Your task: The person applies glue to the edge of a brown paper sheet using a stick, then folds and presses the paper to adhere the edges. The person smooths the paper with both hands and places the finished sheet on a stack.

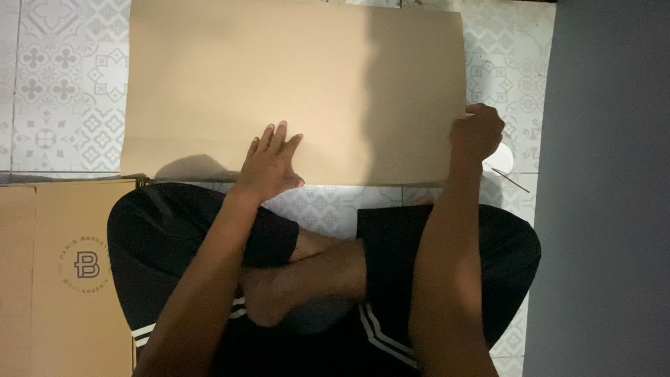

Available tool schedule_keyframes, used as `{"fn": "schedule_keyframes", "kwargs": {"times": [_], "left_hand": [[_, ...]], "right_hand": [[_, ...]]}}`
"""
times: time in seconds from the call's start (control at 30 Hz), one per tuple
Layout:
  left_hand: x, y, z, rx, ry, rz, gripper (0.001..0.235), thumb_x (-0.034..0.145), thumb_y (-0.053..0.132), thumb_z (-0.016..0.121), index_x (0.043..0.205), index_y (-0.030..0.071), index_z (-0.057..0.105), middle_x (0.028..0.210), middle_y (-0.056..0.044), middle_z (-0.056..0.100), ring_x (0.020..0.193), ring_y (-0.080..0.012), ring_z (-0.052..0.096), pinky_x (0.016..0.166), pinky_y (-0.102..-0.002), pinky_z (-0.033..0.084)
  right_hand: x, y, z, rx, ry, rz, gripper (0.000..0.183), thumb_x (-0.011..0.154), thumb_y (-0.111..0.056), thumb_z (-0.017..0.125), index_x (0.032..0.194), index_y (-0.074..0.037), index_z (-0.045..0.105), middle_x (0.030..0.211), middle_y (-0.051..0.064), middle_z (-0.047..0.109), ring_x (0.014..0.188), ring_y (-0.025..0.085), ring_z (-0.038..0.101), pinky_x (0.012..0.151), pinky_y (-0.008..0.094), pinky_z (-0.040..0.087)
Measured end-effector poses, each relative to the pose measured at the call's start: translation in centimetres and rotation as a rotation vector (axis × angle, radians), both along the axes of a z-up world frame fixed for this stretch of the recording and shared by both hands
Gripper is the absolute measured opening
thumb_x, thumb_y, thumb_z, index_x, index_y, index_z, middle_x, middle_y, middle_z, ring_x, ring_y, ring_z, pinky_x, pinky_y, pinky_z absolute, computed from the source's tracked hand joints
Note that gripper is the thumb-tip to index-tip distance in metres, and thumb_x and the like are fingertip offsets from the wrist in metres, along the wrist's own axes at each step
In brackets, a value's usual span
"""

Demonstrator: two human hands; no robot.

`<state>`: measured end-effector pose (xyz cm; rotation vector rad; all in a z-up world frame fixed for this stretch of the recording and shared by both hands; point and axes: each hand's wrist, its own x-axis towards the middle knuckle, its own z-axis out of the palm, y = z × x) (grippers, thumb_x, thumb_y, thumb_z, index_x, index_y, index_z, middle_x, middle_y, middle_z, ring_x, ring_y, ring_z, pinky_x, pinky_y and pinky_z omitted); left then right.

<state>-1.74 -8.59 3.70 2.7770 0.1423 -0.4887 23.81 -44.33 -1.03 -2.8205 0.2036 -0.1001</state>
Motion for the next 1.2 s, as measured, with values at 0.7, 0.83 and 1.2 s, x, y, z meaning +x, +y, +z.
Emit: {"fn": "schedule_keyframes", "kwargs": {"times": [0.7,0.83,1.2], "left_hand": [[0.4,-1.1,1.3,0.036,0.07,0.04,0.102,0.076,0.044,0.084,0.163,0.031,0.032,0.172,-0.015,0.018,0.157,-0.0438,0.015,0.125,-0.061,0.017],[0.5,-0.6,1.0,0.017,0.098,0.02,0.101,0.078,0.051,0.08,0.163,0.03,0.031,0.173,-0.012,0.017,0.157,-0.043,0.012,0.125,-0.062,0.016],[1.6,-2.8,0.4,-0.038,-0.099,-0.094,0.072,0.108,0.054,0.04,0.166,0.014,0.025,0.172,-0.018,0.017,0.157,-0.0413,0.015,0.125,-0.061,0.013]], "right_hand": [[-6.7,2.8,11.1,0.355,0.302,0.104,0.049,0.096,-0.012,0.06,0.142,-0.004,0.047,0.112,0.03,0.068,0.098,0.039,0.071,0.079,0.051,0.057],[-5.2,0.8,8.3,0.366,0.399,0.165,0.058,0.091,-0.013,0.067,0.144,0.003,0.052,0.115,0.033,0.067,0.099,0.041,0.069,0.078,0.053,0.054],[-9.6,1.3,20.6,0.717,0.34,0.276,0.038,0.102,-0.017,0.054,0.139,-0.009,0.061,0.095,0.009,0.069,0.078,0.017,0.059,0.072,0.035,0.052]]}}
